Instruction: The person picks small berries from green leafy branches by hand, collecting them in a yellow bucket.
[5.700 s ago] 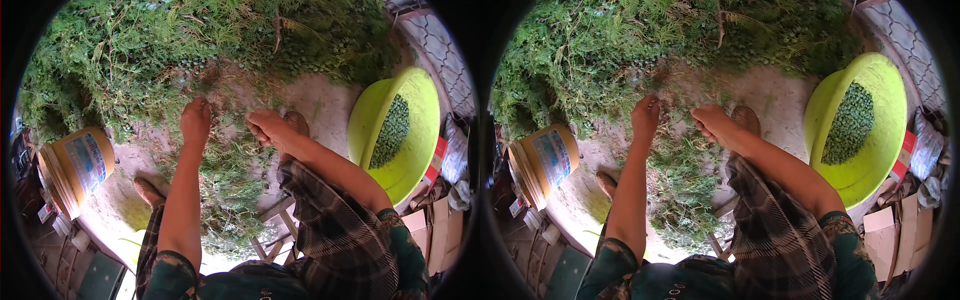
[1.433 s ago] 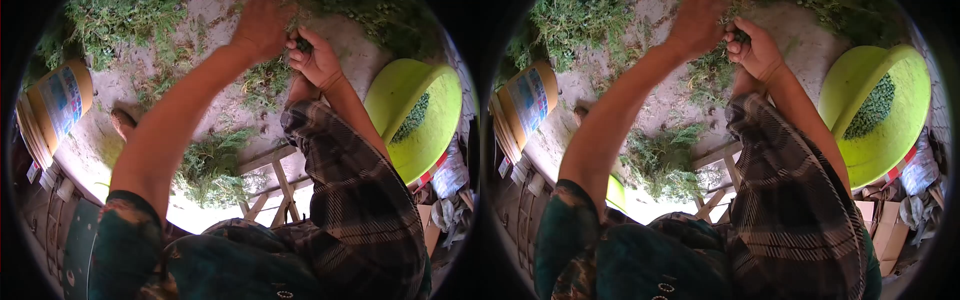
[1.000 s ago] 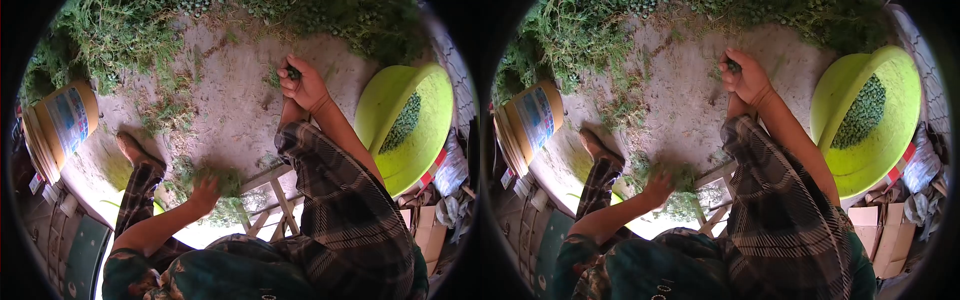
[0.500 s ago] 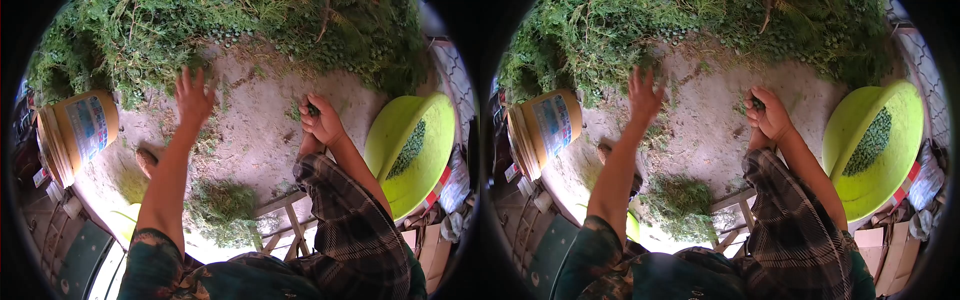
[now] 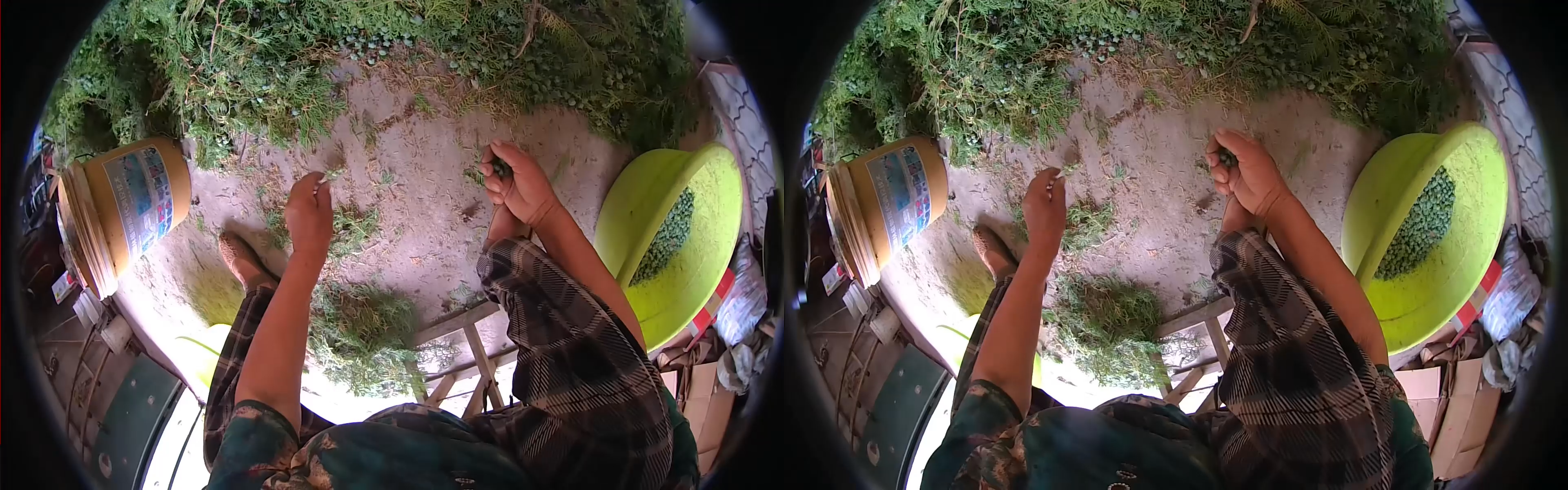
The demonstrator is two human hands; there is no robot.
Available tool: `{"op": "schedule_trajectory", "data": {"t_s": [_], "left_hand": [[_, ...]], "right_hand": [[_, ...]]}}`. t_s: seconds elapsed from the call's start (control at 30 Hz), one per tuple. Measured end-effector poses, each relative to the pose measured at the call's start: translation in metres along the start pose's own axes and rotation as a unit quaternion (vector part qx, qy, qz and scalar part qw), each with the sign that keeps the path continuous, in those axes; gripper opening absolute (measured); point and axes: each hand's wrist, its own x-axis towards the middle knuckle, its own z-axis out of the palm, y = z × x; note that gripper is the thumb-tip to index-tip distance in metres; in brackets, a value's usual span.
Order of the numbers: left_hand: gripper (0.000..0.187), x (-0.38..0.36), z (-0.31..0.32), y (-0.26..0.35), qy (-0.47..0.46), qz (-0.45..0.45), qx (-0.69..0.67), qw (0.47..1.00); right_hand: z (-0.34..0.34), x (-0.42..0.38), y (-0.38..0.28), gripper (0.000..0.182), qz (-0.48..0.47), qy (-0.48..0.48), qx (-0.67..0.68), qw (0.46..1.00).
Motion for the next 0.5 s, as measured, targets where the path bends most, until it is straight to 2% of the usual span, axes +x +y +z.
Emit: {"op": "schedule_trajectory", "data": {"t_s": [0.07, 0.13, 0.2, 0.27, 0.33, 0.37, 0.4, 0.47, 0.5], "left_hand": [[0.023, 0.016, 0.008, 0.001, -0.004, -0.021, -0.007, 1.000], [0.021, 0.021, 0.017, 0.002, 0.022, 0.019, 0.054, 0.998], [0.019, 0.023, 0.020, -0.004, 0.010, 0.017, 0.043, 0.999], [0.017, 0.020, 0.018, 0.001, 0.001, 0.019, 0.035, 0.999], [0.016, 0.004, 0.008, 0.038, 0.017, -0.024, -0.081, 0.996], [0.016, -0.004, 0.005, 0.058, -0.014, -0.046, -0.111, 0.993], [0.016, -0.012, 0.006, 0.070, -0.060, -0.032, -0.158, 0.985], [0.016, -0.025, 0.007, 0.094, -0.165, -0.065, -0.342, 0.923], [0.016, -0.026, 0.005, 0.101, -0.169, -0.062, -0.346, 0.921]], "right_hand": [[0.001, 0.002, 0.000, 0.022, 0.010, -0.019, -0.023, 1.000], [0.003, 0.004, 0.004, 0.022, 0.037, -0.027, -0.023, 0.999], [0.006, 0.006, 0.012, 0.022, 0.065, -0.035, -0.023, 0.997], [0.011, 0.009, 0.020, 0.023, 0.085, -0.085, -0.056, 0.991], [0.022, 0.009, 0.022, 0.025, 0.096, -0.094, -0.072, 0.988], [0.029, 0.008, 0.026, 0.026, 0.119, -0.104, -0.047, 0.986], [0.035, 0.008, 0.029, 0.027, 0.143, -0.114, -0.022, 0.983], [0.039, 0.010, 0.033, 0.029, 0.161, -0.111, -0.012, 0.981], [0.042, 0.008, 0.033, 0.031, 0.162, -0.129, -0.001, 0.978]]}}
